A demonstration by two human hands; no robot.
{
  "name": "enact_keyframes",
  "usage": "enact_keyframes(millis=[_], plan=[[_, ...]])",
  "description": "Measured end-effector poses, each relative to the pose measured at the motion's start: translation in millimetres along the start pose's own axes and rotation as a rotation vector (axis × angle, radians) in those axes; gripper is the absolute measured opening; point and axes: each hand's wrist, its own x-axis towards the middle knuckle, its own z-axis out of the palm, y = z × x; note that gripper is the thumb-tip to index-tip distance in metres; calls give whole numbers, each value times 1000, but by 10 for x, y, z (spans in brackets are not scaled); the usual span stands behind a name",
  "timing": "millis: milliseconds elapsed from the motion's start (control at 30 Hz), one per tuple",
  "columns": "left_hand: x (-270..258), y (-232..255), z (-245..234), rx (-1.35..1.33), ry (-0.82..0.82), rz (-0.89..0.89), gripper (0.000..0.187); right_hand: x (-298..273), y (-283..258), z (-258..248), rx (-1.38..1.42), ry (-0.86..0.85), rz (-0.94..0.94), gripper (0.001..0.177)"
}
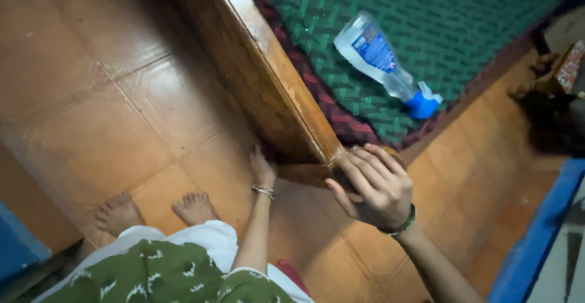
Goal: The person sprays a liquid cleaner onto the wooden frame of a bed and wipes it with a red cloth. They repeatedly apply the cleaner and wipe along the side rail and corner post of the bed frame.
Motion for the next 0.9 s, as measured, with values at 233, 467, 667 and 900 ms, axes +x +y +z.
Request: enact_keyframes(millis=[233, 467, 667, 900], plan=[[53, -122, -64, 415, 57, 273, 38, 217, 97, -71, 91, -401, -55, 53], [-229, 259, -91, 1473, -66, 665, 59, 1063, 448, 786, 154, -546, -347, 69], [1, 571, 86, 1645, -125, 562, 72, 1576, 665, 1585, 119, -437, -422, 73], [104, 334, -81, 1352, -132, 798, 61, 1515, 715, 1641, 215, -432, -361, 68]])
